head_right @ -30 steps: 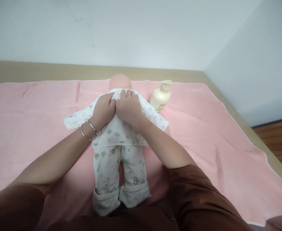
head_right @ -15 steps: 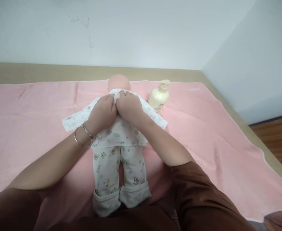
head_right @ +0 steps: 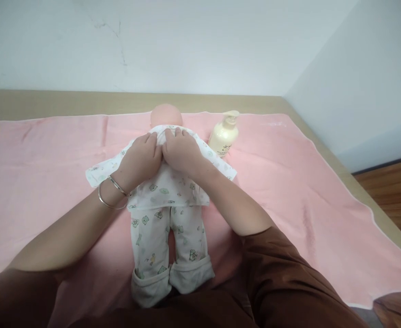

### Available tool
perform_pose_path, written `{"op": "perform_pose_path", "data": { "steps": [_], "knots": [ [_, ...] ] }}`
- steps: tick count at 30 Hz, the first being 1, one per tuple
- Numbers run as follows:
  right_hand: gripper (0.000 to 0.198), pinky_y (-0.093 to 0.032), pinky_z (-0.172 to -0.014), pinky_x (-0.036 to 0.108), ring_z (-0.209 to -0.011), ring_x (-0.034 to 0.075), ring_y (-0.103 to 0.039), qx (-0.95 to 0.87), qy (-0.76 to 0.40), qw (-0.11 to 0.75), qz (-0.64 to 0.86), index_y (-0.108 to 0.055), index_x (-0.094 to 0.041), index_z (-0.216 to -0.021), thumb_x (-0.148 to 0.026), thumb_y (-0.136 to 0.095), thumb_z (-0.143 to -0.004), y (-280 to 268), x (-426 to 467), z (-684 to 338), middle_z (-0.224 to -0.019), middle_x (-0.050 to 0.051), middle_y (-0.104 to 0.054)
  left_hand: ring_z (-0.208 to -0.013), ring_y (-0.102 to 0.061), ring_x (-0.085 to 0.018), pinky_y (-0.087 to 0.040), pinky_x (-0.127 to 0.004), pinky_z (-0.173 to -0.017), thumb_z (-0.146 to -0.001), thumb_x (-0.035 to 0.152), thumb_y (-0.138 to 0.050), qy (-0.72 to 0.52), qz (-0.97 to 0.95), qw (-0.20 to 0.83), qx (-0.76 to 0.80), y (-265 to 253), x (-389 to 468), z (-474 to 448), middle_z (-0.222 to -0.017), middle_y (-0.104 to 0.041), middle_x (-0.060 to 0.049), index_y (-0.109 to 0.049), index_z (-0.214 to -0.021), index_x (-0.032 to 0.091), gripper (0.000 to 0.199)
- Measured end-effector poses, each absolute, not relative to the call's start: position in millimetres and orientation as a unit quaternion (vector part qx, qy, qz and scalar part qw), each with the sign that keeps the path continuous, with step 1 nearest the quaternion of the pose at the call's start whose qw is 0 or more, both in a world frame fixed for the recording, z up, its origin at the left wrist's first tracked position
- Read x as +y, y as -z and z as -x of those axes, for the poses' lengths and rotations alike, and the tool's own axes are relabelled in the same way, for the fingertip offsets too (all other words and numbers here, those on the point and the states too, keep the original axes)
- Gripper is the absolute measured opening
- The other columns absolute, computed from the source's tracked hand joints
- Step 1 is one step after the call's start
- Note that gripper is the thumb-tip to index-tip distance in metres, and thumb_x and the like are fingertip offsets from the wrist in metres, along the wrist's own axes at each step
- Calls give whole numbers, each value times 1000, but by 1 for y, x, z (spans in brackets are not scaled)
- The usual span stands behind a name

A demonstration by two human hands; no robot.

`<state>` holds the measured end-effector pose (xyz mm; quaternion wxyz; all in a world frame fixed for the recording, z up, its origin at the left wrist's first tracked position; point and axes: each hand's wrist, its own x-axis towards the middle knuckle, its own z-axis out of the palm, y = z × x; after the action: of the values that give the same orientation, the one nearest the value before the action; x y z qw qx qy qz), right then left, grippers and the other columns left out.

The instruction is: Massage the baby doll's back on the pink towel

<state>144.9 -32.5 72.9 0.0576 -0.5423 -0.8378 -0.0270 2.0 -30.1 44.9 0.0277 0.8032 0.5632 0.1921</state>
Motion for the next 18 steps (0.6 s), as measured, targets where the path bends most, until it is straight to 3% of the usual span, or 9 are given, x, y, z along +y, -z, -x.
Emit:
{"op": "perform_pose_path", "data": {
  "steps": [6, 11, 18],
  "knots": [
    [39, -50, -89, 41, -107, 31, -63, -811, 19, 70, 581, -57, -7, -123, -18, -25, -103, -71, -25, -147, -123, 23, -66, -124, -58, -33, -49, -50, -109, -99, 18, -28, -147, -817, 34, 556, -59, -40, -5, -130, -63, -22, -55, -134, 8, 45],
    [41, -49, -88, 40, -111, 33, -61, -813, 32, 16, 581, -52, -4, -131, -16, -28, -100, -78, -38, -142, -127, 27, -63, -123, -57, -34, -47, -51, -112, -97, 14, -26, -109, -847, 35, 519, -60, -28, 0, -128, -63, -23, -60, -120, 5, 42],
    [53, -49, -99, 43, -126, 33, -55, -817, 40, 44, 574, -42, -4, -150, -15, -23, -103, -77, -56, -131, -154, 29, -49, -97, -62, -26, -52, -43, -93, -102, 25, -24, -176, -812, 112, 545, -55, -11, 6, -107, -68, -15, -57, -98, 16, 35]
  ]
}}
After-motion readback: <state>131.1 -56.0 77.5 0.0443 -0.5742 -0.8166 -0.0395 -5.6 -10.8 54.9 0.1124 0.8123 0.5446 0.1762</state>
